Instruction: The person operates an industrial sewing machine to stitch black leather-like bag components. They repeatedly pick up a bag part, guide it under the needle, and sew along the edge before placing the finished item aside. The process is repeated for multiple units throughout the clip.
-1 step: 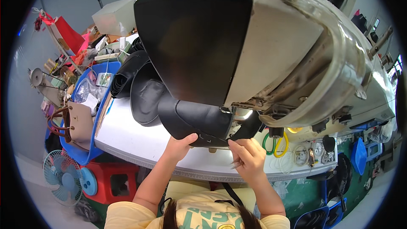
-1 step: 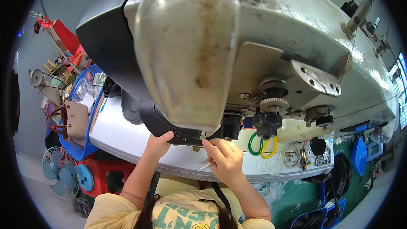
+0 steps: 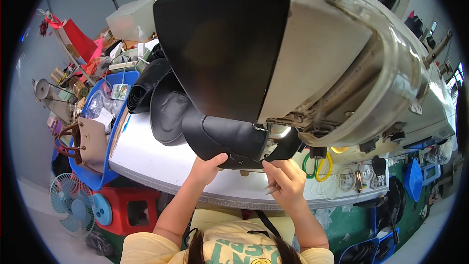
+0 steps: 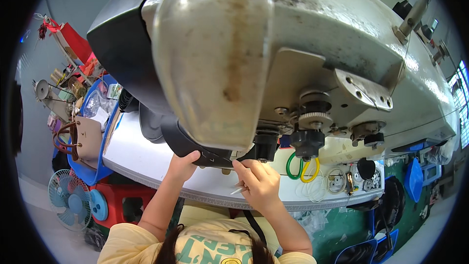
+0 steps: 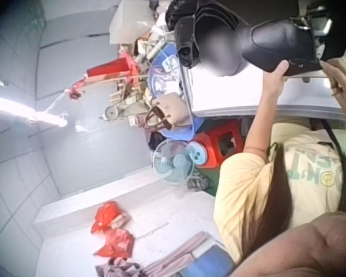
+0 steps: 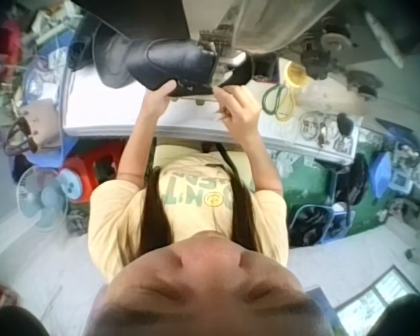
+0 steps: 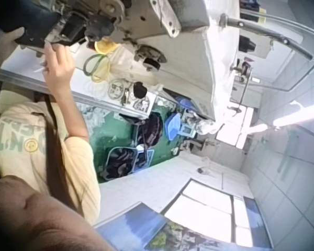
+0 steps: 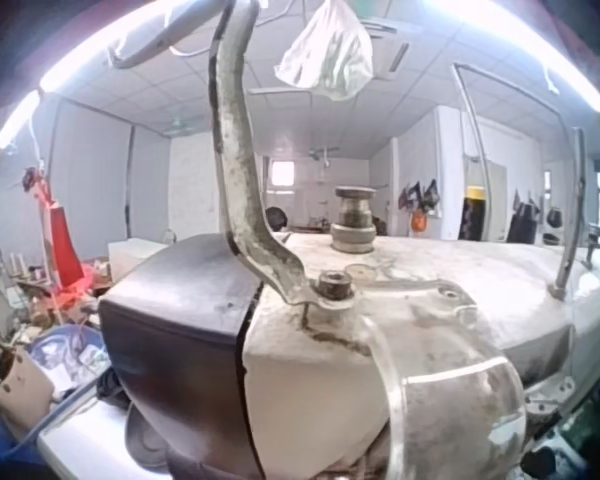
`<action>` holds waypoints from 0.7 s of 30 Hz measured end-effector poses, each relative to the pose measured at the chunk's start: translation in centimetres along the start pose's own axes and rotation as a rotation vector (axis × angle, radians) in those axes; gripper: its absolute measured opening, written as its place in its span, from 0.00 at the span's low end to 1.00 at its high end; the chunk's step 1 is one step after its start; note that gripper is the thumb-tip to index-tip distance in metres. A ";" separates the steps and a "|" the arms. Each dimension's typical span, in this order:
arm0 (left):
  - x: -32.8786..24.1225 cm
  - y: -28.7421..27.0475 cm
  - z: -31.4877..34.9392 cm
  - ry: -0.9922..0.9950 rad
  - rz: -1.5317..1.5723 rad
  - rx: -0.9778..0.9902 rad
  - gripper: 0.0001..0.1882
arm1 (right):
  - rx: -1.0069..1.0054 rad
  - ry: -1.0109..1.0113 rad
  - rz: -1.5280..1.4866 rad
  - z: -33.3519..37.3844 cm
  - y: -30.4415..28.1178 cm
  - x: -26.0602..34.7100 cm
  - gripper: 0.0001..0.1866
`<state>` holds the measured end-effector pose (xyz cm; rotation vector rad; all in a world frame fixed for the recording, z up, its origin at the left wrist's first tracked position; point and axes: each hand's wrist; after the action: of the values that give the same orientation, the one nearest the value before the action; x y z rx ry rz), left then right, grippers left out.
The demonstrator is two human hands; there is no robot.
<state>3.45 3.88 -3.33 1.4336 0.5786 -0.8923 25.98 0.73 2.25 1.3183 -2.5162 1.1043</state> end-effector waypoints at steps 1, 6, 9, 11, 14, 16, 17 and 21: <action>-0.1 0.0 0.0 -0.006 0.004 -0.009 0.27 | -0.002 0.007 -0.005 -0.1 0.1 -0.1 0.26; -0.8 1.3 0.1 0.073 -0.032 0.015 0.23 | -0.018 0.104 -0.072 -0.2 0.1 -0.9 0.31; -1.0 1.8 0.2 0.088 -0.029 0.014 0.23 | -0.012 0.129 -0.059 -0.5 -0.1 -0.7 0.16; -1.1 2.1 0.3 0.108 -0.032 0.020 0.23 | -0.024 0.098 -0.068 -0.4 0.2 -1.1 0.16; -1.3 2.5 0.3 0.114 -0.024 0.032 0.23 | -0.045 0.083 -0.050 -0.6 0.2 -1.5 0.17; -1.3 2.6 0.2 0.113 -0.007 0.046 0.23 | -0.064 0.089 -0.039 -0.9 0.3 -1.7 0.18; -1.3 2.7 0.1 0.113 0.001 0.054 0.23 | -0.077 0.094 -0.038 -1.0 0.4 -1.8 0.19; -1.3 3.4 -0.2 0.108 0.022 0.037 0.23 | -0.188 0.055 0.071 -0.8 1.1 -2.1 0.21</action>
<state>5.49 4.03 -0.29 1.5260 0.6286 -0.8153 26.30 3.06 1.35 1.1437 -2.5711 0.8764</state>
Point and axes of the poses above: each hand's wrist, its own z-axis away from the middle knuckle, its own y-axis out of the palm, x = y × z, and after that the axes turned 1 degree about z, right-handed
